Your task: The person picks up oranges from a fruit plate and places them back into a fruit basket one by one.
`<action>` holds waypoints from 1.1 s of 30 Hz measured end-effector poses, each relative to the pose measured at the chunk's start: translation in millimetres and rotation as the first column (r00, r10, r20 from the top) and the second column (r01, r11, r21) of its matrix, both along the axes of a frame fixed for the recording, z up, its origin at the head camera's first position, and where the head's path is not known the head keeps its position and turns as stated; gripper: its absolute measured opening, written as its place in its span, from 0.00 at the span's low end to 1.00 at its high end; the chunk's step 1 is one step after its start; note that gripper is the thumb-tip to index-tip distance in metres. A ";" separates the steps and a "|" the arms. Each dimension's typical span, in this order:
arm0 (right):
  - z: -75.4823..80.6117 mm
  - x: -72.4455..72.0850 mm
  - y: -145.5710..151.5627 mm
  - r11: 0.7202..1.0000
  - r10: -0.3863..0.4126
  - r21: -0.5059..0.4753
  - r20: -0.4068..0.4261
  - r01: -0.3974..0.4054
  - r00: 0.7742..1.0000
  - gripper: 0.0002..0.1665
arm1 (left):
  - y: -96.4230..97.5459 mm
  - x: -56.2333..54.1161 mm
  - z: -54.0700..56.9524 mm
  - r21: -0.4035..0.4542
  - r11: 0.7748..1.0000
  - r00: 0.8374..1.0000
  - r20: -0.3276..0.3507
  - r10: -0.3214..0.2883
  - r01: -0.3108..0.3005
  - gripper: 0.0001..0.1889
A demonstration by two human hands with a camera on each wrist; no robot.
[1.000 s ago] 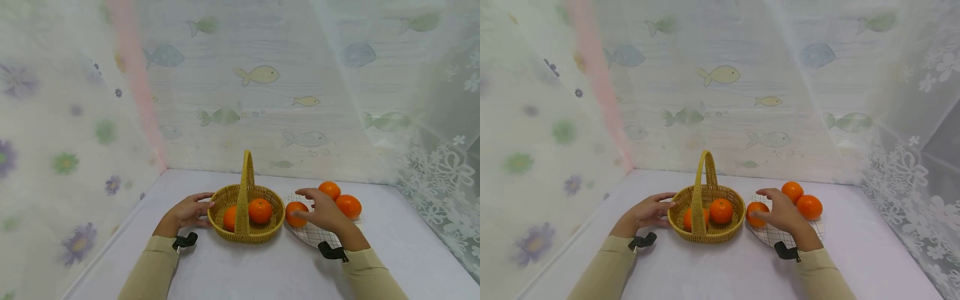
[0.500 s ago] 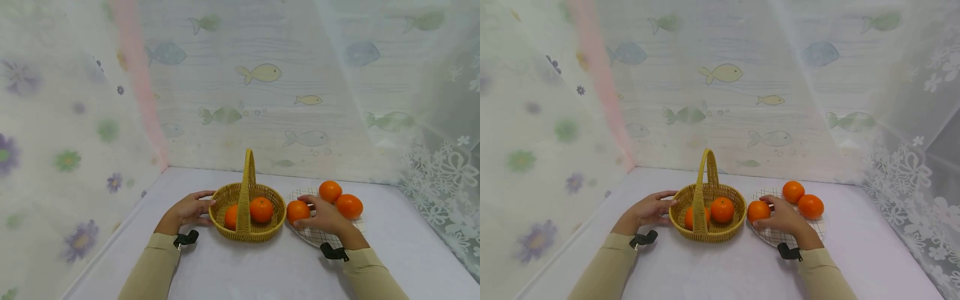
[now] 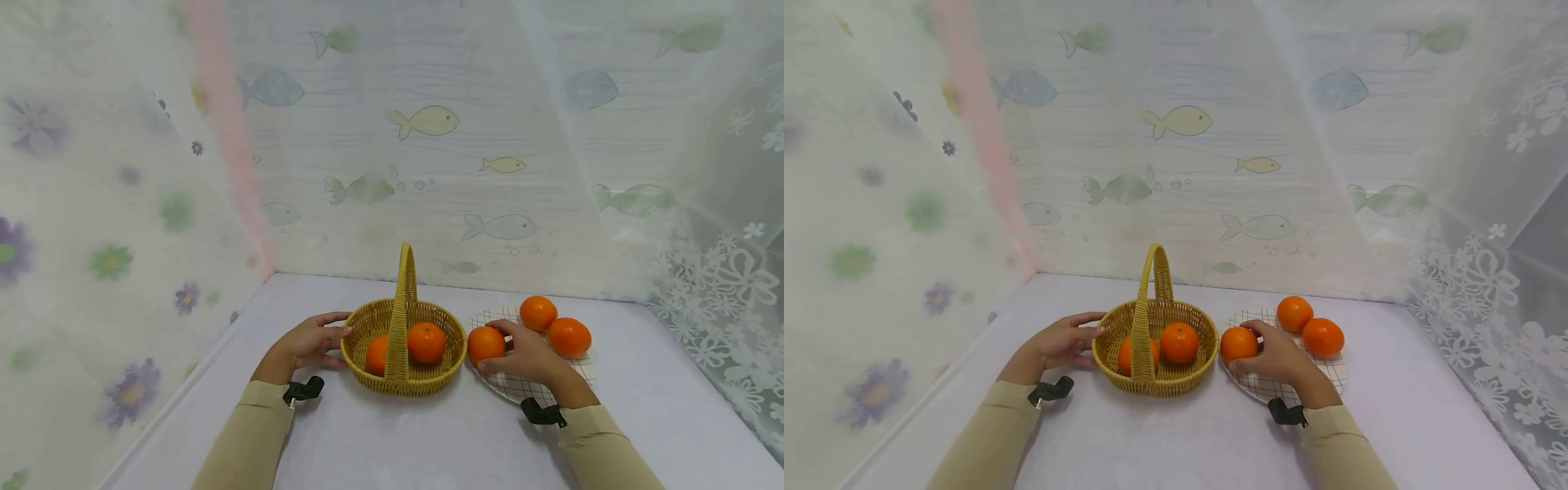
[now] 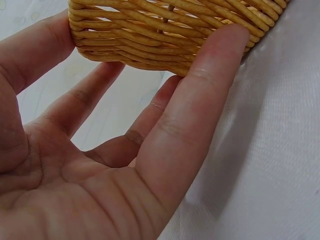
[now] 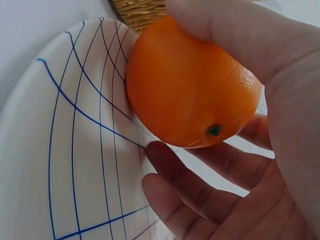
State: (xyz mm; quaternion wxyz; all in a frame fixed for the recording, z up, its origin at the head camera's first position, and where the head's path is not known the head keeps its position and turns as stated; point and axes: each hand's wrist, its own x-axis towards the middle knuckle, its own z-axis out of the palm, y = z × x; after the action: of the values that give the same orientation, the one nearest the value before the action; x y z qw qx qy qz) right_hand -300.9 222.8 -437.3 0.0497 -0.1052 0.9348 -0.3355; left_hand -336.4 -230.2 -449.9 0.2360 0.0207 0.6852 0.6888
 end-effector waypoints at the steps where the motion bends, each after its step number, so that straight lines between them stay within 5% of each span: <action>1: -0.1 -0.2 0.1 1.000 -0.002 0.010 -0.007 0.002 1.000 0.54 | 0.2 0.4 0.0 0.002 1.000 1.000 0.001 0.001 -0.001 0.32; 33: 22.0 6.3 1.7 0.997 0.043 -0.056 -0.194 -0.054 0.980 0.46 | 1.6 2.2 3.0 0.002 1.000 1.000 0.016 0.011 -0.011 0.32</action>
State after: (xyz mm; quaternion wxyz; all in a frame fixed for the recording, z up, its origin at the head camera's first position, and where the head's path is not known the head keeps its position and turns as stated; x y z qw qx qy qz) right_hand -294.6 224.6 -415.3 -0.0363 -0.1614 0.9217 -0.3509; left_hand -334.3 -228.6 -446.9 0.2375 0.0118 0.6828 0.6909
